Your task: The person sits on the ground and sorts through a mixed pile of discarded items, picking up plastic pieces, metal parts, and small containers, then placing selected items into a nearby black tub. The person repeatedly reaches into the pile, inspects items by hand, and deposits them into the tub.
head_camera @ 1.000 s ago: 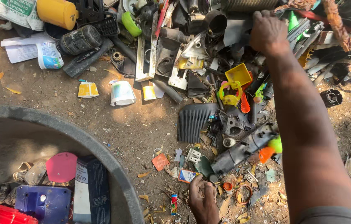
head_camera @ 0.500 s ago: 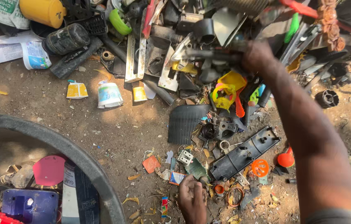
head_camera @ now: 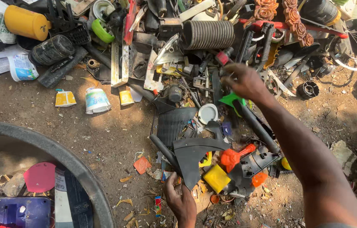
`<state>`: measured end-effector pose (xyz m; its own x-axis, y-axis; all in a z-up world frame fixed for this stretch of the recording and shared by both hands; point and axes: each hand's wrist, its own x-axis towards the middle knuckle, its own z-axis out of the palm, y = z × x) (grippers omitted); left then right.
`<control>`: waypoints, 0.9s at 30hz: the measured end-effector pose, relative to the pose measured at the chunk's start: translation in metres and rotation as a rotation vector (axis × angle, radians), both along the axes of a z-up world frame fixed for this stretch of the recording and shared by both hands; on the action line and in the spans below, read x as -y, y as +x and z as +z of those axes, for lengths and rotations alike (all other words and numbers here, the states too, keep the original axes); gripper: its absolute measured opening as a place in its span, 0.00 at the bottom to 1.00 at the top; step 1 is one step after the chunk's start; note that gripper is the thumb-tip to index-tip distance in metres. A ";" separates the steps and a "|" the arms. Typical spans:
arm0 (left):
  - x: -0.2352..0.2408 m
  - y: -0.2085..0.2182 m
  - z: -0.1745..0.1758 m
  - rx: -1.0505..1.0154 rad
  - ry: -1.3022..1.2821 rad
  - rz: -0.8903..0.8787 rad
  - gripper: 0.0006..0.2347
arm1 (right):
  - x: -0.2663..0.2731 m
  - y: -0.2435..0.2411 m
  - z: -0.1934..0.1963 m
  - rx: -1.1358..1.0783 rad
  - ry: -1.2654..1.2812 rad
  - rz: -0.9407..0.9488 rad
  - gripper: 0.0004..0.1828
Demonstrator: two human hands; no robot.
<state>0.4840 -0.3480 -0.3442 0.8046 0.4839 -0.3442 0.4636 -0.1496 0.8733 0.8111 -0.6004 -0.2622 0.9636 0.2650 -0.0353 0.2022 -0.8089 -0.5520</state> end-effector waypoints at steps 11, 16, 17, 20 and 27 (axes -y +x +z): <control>-0.001 0.010 0.002 -0.205 -0.123 0.022 0.17 | 0.071 0.160 -0.097 0.008 -0.075 -0.827 0.50; -0.003 0.008 -0.001 -0.208 -0.120 0.017 0.17 | 0.055 0.143 -0.101 0.225 0.210 -0.478 0.61; -0.004 0.008 0.000 -0.201 -0.107 0.007 0.17 | 0.044 0.127 -0.092 0.183 0.268 -0.406 0.62; -0.003 0.017 0.004 -0.197 -0.128 0.021 0.18 | -0.008 0.060 -0.050 0.297 0.054 -0.239 0.57; -0.003 0.011 0.007 -0.231 -0.082 0.079 0.19 | -0.060 -0.093 0.021 0.008 -0.320 -0.010 0.27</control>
